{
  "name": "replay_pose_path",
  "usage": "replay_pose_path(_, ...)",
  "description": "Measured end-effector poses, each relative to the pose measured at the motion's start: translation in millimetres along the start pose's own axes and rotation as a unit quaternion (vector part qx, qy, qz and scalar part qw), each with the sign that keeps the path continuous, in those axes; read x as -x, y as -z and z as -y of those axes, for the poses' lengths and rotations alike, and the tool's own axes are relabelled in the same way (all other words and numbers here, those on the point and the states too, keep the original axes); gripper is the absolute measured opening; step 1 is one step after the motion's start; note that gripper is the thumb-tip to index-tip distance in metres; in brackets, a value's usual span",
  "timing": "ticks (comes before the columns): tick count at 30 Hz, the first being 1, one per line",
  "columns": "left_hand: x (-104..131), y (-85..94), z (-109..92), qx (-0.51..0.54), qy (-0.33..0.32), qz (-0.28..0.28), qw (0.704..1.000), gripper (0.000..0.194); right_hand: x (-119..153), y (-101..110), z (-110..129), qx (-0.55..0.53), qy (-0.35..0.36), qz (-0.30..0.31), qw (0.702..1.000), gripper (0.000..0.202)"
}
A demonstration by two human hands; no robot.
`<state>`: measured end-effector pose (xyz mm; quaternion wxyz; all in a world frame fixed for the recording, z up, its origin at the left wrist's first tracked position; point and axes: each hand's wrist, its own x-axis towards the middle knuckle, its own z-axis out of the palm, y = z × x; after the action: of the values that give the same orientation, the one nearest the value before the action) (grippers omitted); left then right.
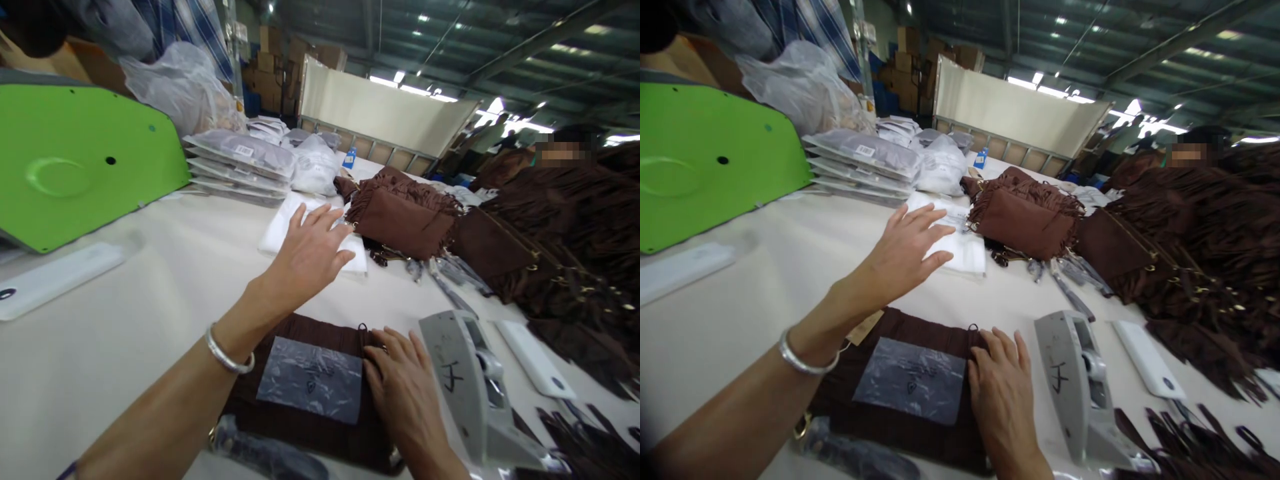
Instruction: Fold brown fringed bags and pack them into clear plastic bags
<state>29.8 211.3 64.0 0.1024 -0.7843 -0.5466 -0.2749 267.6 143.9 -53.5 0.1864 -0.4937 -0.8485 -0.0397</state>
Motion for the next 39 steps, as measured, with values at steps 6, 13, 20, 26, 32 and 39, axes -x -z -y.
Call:
replay_pose_path(6,-28,4.9,20,-0.012,0.004,-0.043,0.999,0.027,-3,-8,5,0.034,-0.006,0.024,0.999,0.023)
replay_pose_path(13,-36,5.4,53,-0.003,0.021,-0.043,0.999,0.026,10,13,3,0.078,0.083,-0.025,0.993,0.011)
replay_pose_path(20,-37,-9.3,67,-0.006,-0.013,-0.001,1.000,0.025,24,8,-12,0.091,0.215,0.007,0.972,0.009)
replay_pose_path(26,-34,-16.4,73,-0.003,-0.008,-0.009,1.000,0.024,9,22,-9,0.004,0.132,0.002,0.991,0.009)
replay_pose_path(32,-33,-18.9,63,0.002,-0.024,-0.004,1.000,0.023,-25,14,11,0.014,-0.055,0.091,0.994,0.023)
replay_pose_path(39,-30,-21.2,63,0.006,-0.032,0.004,0.999,0.022,-32,2,7,0.028,-0.128,0.187,0.973,0.021)
